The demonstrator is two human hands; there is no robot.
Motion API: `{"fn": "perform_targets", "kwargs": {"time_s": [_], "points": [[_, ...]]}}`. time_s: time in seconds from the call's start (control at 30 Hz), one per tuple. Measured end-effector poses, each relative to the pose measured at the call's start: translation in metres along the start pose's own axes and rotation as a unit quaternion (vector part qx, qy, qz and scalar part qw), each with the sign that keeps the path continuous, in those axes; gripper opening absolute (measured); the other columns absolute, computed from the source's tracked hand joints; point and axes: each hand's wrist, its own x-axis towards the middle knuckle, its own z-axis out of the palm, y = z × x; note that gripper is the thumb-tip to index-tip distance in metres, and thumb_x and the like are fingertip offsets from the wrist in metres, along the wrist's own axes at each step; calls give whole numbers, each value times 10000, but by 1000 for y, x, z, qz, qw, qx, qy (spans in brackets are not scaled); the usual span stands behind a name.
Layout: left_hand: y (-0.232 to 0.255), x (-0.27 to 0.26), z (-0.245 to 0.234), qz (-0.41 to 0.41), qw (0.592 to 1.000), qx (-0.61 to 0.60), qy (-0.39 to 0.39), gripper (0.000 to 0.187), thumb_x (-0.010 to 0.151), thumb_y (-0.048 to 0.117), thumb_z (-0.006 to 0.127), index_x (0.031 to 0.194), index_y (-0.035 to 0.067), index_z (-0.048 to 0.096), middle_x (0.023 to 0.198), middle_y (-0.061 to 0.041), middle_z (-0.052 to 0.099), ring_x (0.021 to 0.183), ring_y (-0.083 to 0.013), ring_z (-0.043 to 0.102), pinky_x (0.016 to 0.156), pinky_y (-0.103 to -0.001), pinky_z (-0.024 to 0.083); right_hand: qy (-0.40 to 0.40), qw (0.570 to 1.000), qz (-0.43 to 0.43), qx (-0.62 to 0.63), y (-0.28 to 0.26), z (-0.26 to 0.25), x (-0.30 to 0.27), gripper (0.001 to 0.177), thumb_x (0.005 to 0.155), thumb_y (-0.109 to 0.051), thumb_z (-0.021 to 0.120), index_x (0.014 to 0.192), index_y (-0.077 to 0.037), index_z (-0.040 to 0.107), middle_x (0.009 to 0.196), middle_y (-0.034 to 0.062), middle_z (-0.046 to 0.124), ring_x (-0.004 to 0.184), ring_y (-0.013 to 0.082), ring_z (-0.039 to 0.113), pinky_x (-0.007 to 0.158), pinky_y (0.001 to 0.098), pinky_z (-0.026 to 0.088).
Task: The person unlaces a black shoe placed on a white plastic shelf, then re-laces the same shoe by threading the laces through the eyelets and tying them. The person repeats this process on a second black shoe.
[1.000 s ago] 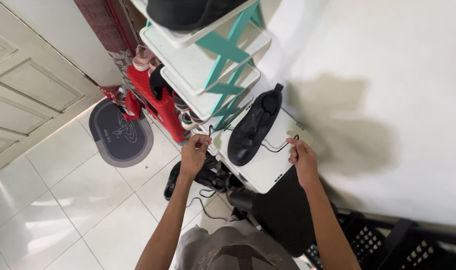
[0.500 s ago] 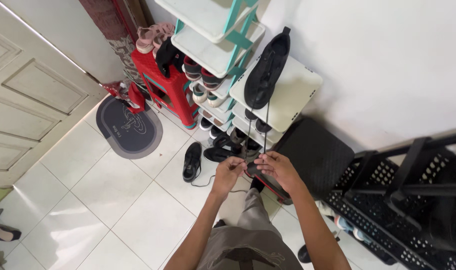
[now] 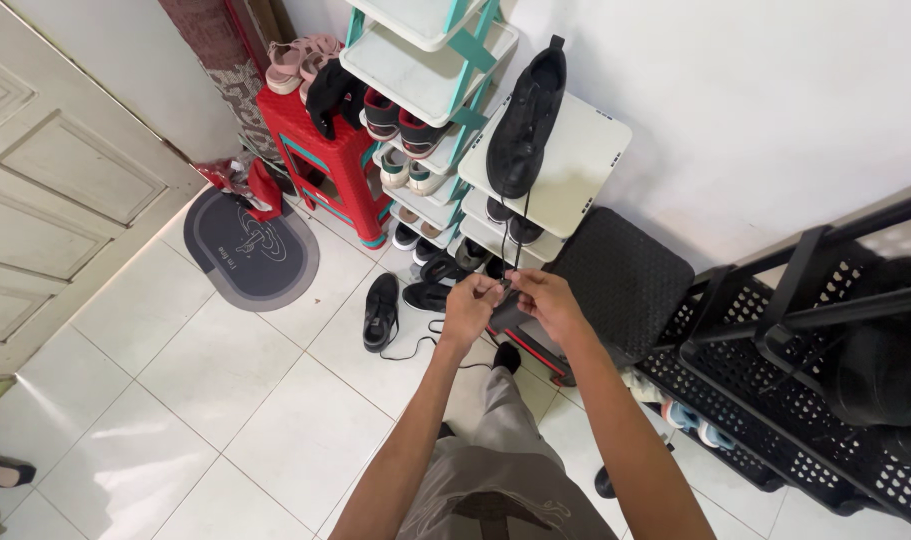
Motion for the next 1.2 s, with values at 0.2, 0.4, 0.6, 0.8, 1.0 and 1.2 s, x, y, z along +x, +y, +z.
{"fn": "perform_targets", "kwargs": {"time_s": [0.2,0.4,0.6,0.8,1.0,1.2], "points": [[-1,0,0,-4,1000,-8,-17,104,941,82,691,916,-19,683,776,-32,691,702,-95,595,661,-267,486,1,1000,7,-14,-7,-2,-4,273,935,-236,740,1135,-53,768,766,-60,573,701,53,544,704,256,514],[17,12,-8,61,996,61,38,114,939,108,679,971,0,698,769,-77,696,708,-141,623,674,-288,513,-19,999,13,-22,-2,-12,3,236,946,-222,717,1108,-58,768,843,-57,647,705,52,544,704,246,507],[67,43,-24,320,834,179,412,373,933,32,641,1257,-89,500,1224,-268,517,1086,-400,536,898,-435,449,11,984,-114,137,-51,-37,25,241,989,-214,638,1152,-41,677,922,14,678,784,118,629,754,306,539],[82,103,5,237,933,154,223,183,962,66,604,1142,36,621,1146,-135,624,1082,-327,615,929,-419,503,93,926,-229,286,-114,-59,91,293,1020,-294,570,1201,-77,646,972,53,706,855,161,665,815,326,559],[83,200,62,160,941,248,167,267,946,170,673,1168,30,625,1164,-161,595,1107,-364,595,927,-451,489,91,946,-291,-113,-141,-82,190,228,997,-226,696,1090,-19,676,978,57,735,914,181,695,838,318,551],[85,275,93,166,901,351,196,518,850,297,785,1237,5,602,1205,-183,573,1102,-402,543,922,-491,456,36,857,-382,-343,-180,-80,231,290,876,-169,799,1035,27,657,987,139,700,914,249,693,841,357,553]]}}
